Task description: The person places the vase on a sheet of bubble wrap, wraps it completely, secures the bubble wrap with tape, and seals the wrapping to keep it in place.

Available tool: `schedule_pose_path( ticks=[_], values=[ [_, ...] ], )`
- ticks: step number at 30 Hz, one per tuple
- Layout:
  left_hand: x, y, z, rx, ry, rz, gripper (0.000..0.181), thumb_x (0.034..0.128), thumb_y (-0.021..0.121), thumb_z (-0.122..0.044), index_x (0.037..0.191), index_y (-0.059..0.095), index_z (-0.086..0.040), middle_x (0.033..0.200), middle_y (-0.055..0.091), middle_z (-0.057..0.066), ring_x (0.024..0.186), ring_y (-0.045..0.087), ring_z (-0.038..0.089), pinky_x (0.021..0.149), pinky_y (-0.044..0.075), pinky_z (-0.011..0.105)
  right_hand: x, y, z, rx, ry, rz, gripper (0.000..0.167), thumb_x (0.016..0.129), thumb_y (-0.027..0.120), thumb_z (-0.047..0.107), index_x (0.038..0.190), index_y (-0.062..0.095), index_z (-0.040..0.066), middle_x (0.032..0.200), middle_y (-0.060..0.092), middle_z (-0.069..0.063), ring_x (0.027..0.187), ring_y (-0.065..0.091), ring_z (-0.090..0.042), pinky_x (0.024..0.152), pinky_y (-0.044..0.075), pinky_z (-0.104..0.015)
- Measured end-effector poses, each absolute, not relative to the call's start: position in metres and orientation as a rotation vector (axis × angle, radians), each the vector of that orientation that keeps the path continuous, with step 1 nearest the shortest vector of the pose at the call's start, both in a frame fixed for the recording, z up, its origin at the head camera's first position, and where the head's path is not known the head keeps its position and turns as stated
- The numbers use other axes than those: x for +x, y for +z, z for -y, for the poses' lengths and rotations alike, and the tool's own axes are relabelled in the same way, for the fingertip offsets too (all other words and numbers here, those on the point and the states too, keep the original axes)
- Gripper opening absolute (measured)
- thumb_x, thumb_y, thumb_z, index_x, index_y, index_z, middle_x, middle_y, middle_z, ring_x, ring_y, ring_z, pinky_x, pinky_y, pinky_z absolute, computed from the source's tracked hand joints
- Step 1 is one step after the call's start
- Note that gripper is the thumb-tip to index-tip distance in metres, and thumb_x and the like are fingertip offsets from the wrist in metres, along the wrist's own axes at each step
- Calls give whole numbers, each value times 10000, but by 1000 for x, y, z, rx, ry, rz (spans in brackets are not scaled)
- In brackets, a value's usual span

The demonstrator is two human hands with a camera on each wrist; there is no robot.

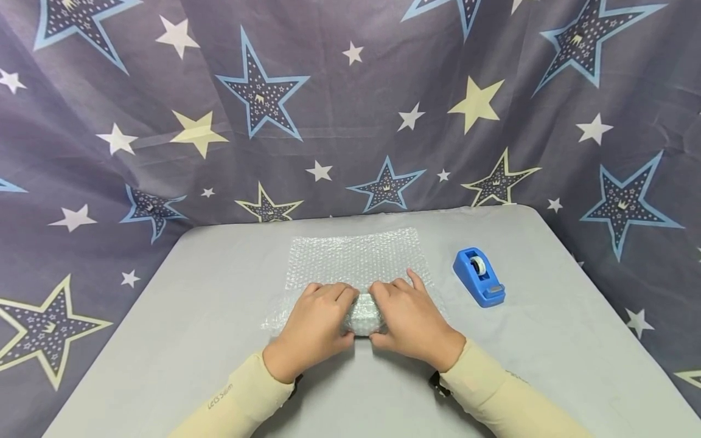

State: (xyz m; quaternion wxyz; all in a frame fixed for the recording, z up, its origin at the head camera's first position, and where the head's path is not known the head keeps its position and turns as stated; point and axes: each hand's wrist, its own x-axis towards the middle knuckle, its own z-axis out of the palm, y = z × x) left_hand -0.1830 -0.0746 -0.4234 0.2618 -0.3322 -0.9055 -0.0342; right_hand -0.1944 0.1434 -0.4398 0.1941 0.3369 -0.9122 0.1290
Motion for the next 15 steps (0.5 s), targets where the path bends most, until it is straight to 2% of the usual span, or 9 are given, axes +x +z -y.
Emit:
schedule_pose_path(
  ticks=[15],
  values=[
    [-178, -417, 77, -948, -121, 2496, 503, 567, 809, -295, 1026, 686, -131, 931, 667, -44, 791, 663, 149, 734, 446, 344, -190, -430, -145, 963, 363, 2574, 660, 589, 858, 474, 1119, 602, 177, 948, 731, 44, 973, 663, -197, 1119, 328, -685]
  ],
)
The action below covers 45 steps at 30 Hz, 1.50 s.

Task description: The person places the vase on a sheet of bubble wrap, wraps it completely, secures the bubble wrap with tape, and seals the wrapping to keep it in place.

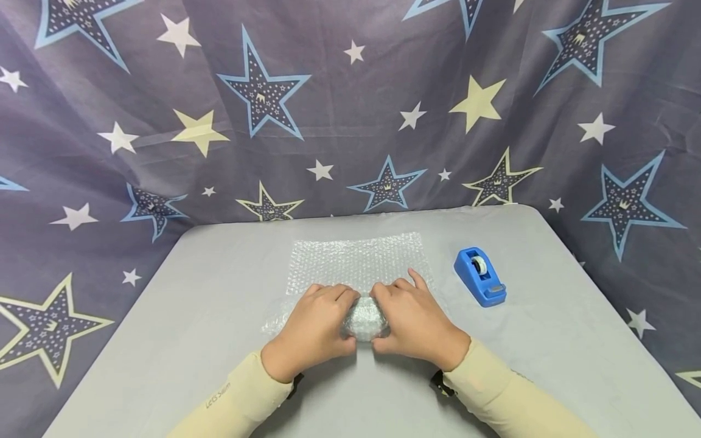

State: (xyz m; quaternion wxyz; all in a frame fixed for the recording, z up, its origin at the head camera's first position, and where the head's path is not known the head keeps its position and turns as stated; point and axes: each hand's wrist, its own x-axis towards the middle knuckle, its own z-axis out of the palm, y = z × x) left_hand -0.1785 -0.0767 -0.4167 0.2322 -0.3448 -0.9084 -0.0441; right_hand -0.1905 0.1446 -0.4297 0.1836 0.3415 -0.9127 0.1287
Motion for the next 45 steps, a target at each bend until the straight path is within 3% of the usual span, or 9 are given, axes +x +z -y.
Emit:
schedule_pose_path(
  ticks=[14, 21, 24, 29, 32, 45],
  values=[
    [-177, -411, 79, -988, -150, 2558, 547, 582, 844, -380, 1047, 708, -127, 965, 694, -46, 828, 675, 131, 724, 451, 334, -187, -426, -145, 962, 306, 2625, 713, 572, 856, 531, 1153, 624, 187, 998, 742, 42, 1002, 662, -195, 1114, 315, -716],
    [-181, -412, 80, -987, -224, 2622, 608, 597, 851, -410, 1117, 724, -122, 1033, 721, -43, 910, 683, 117, 764, 465, 337, -182, -420, -148, 989, 239, 2632, 988, 569, 892, 609, 1377, 578, 135, 1302, 681, -14, 1192, 625, -258, 1138, 260, -746],
    [-182, -413, 81, -983, -238, 2632, 614, 600, 846, -411, 1131, 724, -127, 1053, 721, -44, 926, 681, 113, 764, 469, 339, -181, -418, -148, 1016, 228, 2605, 991, 571, 900, 602, 1382, 583, 128, 1355, 645, -24, 1247, 598, -266, 1147, 259, -731],
    [-183, -415, 80, -972, -229, 2640, 621, 600, 837, -416, 1144, 720, -139, 1067, 715, -53, 928, 672, 104, 761, 432, 347, -180, -418, -146, 1033, 200, 2542, 896, 560, 906, 578, 1292, 632, 139, 1301, 649, -24, 1180, 606, -264, 1032, 411, -551],
    [-184, -416, 80, -958, -217, 2644, 619, 595, 827, -415, 1142, 717, -147, 1069, 712, -60, 926, 666, 99, 768, 409, 355, -180, -419, -145, 1017, 184, 2535, 874, 555, 902, 561, 1272, 640, 135, 1264, 654, -19, 1125, 606, -257, 909, 413, -462],
    [-182, -416, 80, -936, -205, 2670, 649, 615, 795, -393, 1203, 706, -133, 1125, 714, -41, 981, 677, 114, 796, 408, 382, -180, -425, -139, 964, 154, 2566, 932, 565, 927, 581, 1297, 632, 85, 1225, 665, -47, 1076, 629, -266, 893, 416, -462]
  ],
)
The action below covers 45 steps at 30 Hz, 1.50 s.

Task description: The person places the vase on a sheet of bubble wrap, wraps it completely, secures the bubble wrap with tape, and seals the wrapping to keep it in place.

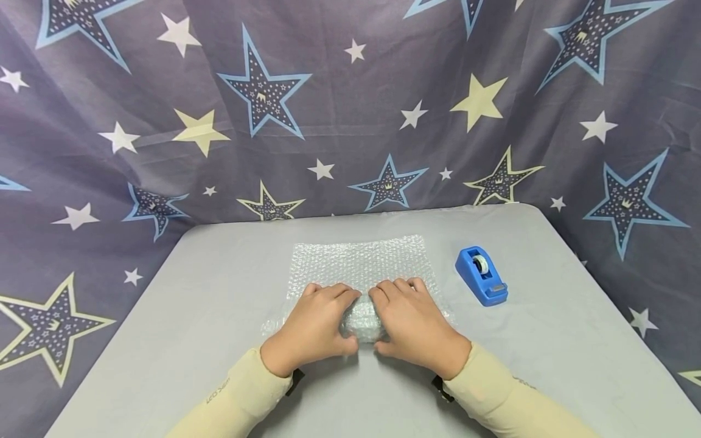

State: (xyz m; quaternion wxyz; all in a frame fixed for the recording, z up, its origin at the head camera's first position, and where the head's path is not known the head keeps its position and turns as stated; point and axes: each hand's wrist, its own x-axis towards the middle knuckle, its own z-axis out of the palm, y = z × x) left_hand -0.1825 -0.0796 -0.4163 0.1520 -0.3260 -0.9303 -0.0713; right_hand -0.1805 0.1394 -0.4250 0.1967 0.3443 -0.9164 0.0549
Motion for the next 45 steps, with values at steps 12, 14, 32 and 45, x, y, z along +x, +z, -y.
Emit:
schedule_pose_path(
  ticks=[12, 14, 32, 45],
  values=[
    [-182, -419, 79, -938, -196, 2664, 692, 642, 775, -381, 1269, 684, -103, 1167, 731, -19, 1040, 692, 123, 871, 426, 416, -182, -431, -138, 939, 197, 2565, 891, 623, 901, 590, 1295, 632, 70, 1211, 669, -51, 1071, 639, -253, 895, 426, -462],
    [-182, -419, 80, -943, -200, 2669, 706, 654, 770, -375, 1291, 673, -87, 1193, 732, -9, 1071, 695, 131, 891, 429, 419, -183, -432, -138, 945, 203, 2560, 884, 633, 893, 588, 1296, 630, 66, 1210, 669, -50, 1068, 641, -251, 890, 426, -459],
    [-179, -424, 76, -936, -56, 2635, 866, 576, 912, -406, 1315, 624, -56, 1270, 604, 54, 1101, 579, 228, 863, 411, 385, -183, -434, -137, 938, 159, 2578, 937, 581, 918, 560, 1314, 617, 60, 1219, 655, -62, 1084, 639, -291, 947, 426, -480],
    [-179, -429, 72, -865, 21, 2594, 795, 586, 877, -357, 1287, 637, -69, 1122, 651, 22, 954, 627, 204, 821, 419, 389, -185, -438, -137, 924, 197, 2525, 882, 574, 911, 525, 1275, 635, 65, 1185, 675, -54, 1074, 647, -269, 982, 397, -493]
  ],
)
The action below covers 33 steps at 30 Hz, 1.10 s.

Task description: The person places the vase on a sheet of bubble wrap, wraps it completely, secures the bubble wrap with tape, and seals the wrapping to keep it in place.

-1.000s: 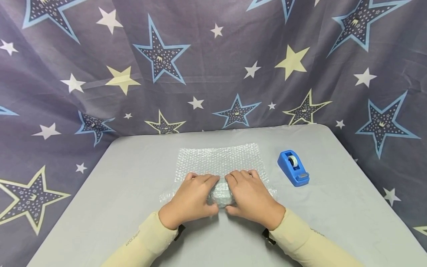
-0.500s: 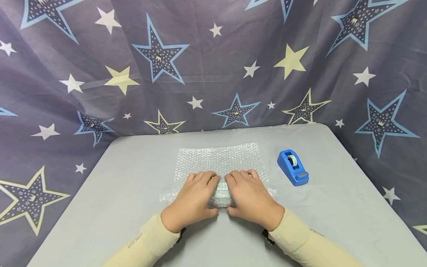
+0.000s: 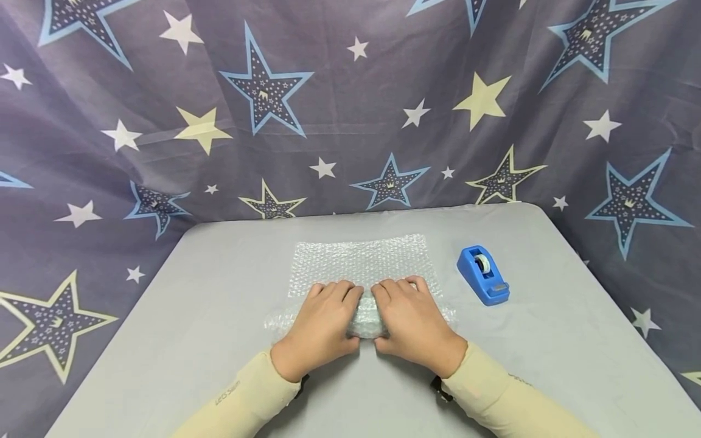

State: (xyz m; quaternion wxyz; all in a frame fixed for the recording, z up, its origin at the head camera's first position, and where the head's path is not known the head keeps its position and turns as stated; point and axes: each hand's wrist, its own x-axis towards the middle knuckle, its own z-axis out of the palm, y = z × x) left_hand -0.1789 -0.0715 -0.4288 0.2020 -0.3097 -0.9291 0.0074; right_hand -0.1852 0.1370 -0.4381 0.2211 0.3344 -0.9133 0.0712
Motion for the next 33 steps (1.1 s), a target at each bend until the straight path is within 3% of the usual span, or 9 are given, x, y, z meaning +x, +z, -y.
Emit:
schedule_pose_path(
  ticks=[13, 33],
  values=[
    [-173, -422, 70, -880, -1, 2586, 627, 528, 871, -377, 1015, 549, -149, 871, 603, -41, 748, 622, 170, 735, 402, 370, -180, -430, -138, 931, 217, 2580, 854, 540, 881, 527, 1233, 660, 78, 1140, 690, -21, 1066, 660, -223, 1056, 391, -567],
    [-162, -410, 71, -947, -20, 2645, 623, 511, 889, -372, 998, 572, -148, 840, 606, -42, 678, 618, 151, 644, 316, 318, -171, -422, -136, 962, 230, 2666, 822, 537, 870, 530, 1204, 671, 93, 1110, 696, -2, 1038, 674, -199, 1051, 411, -619]
  ],
)
